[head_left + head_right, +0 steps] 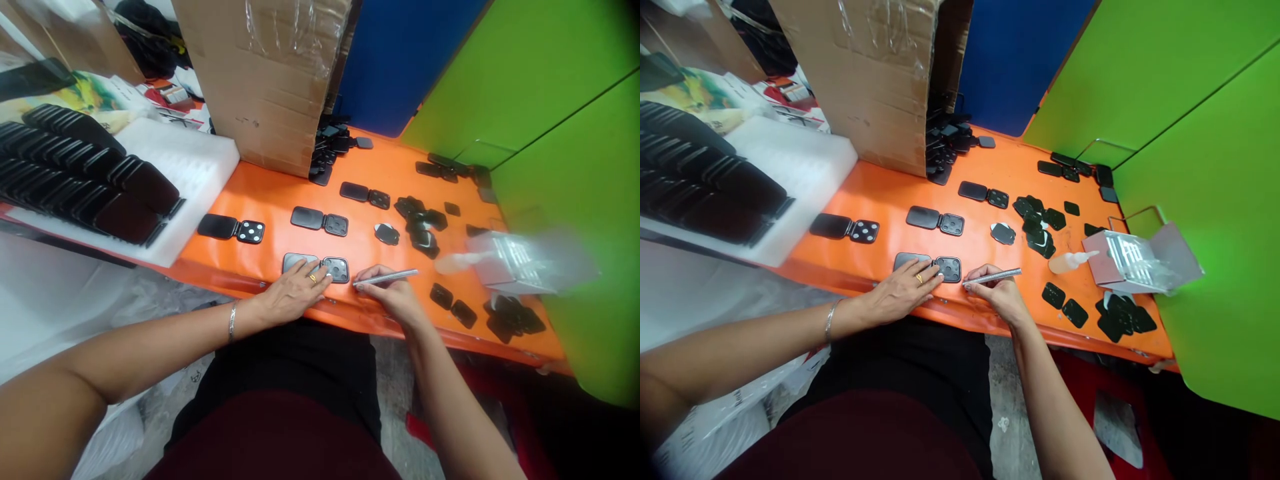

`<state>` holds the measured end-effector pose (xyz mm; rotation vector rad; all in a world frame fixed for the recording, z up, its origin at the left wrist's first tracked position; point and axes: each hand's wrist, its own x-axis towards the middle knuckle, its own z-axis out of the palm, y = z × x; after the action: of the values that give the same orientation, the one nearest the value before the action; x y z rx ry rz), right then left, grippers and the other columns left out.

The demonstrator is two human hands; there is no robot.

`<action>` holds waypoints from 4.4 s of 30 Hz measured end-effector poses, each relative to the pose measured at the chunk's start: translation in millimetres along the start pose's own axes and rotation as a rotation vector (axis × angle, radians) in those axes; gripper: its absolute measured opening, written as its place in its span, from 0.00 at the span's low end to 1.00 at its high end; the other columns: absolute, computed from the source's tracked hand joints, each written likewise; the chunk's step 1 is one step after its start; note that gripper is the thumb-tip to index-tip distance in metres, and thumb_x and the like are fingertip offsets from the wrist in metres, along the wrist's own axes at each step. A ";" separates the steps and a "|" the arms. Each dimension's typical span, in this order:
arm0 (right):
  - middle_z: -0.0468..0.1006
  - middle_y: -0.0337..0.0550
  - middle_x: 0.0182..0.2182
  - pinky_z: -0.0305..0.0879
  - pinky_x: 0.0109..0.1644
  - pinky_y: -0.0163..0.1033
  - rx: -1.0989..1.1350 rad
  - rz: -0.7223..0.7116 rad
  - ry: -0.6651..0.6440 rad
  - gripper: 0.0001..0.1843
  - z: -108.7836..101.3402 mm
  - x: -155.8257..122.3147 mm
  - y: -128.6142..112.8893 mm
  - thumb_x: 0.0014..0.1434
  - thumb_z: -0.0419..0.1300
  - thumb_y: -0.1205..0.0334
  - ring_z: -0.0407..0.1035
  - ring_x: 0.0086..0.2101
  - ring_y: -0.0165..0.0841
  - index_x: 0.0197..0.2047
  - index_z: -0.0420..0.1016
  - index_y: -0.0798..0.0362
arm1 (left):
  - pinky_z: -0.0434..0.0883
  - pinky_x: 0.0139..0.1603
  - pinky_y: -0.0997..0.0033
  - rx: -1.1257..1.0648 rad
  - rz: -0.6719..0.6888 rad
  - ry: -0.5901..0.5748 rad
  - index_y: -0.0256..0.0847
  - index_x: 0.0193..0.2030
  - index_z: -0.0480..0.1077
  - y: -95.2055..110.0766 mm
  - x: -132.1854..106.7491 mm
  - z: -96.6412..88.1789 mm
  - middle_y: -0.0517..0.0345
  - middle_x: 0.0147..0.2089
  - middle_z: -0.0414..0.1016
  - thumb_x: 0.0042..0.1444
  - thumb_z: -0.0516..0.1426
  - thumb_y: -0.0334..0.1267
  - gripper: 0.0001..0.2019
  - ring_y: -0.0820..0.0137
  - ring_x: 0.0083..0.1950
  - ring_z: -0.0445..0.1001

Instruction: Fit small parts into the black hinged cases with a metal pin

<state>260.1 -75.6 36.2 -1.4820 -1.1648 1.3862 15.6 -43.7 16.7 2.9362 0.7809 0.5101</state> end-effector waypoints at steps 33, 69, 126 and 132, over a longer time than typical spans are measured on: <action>0.76 0.39 0.25 0.64 0.31 0.33 -0.781 -0.355 -0.206 0.06 22.7 26.6 -28.3 0.50 0.58 0.73 0.70 0.27 0.31 0.28 0.69 0.53 | 0.67 0.55 0.62 -0.413 -0.071 0.131 0.44 0.51 0.73 -12.8 18.4 26.7 0.50 0.56 0.69 0.65 0.52 0.33 0.13 0.63 0.56 0.66; 0.77 0.42 0.28 0.66 0.33 0.37 -0.742 -0.342 -0.255 0.05 21.5 27.4 -28.6 0.50 0.58 0.70 0.71 0.28 0.33 0.27 0.73 0.52 | 0.71 0.57 0.58 -0.315 -0.016 0.301 0.39 0.47 0.73 -13.9 18.3 33.0 0.48 0.50 0.74 0.66 0.51 0.33 0.11 0.65 0.54 0.72; 0.78 0.44 0.29 0.66 0.32 0.38 -0.708 -0.336 -0.083 0.03 16.2 43.4 -23.0 0.53 0.59 0.65 0.70 0.27 0.33 0.31 0.73 0.53 | 0.68 0.50 0.62 -0.278 -0.224 0.123 0.42 0.52 0.69 -2.3 27.8 21.8 0.53 0.45 0.71 0.61 0.58 0.40 0.14 0.64 0.47 0.69; 0.78 0.42 0.27 0.64 0.31 0.35 -0.736 -0.233 -0.184 0.03 14.1 46.7 -38.2 0.51 0.58 0.68 0.71 0.27 0.33 0.31 0.72 0.53 | 0.67 0.49 0.61 -0.168 -0.200 0.097 0.41 0.54 0.67 1.2 28.7 23.4 0.53 0.46 0.70 0.61 0.58 0.42 0.16 0.62 0.48 0.68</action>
<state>241.2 -20.9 58.3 -1.6375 -2.0425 0.9839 47.3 -30.0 3.4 2.6612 0.9770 0.6683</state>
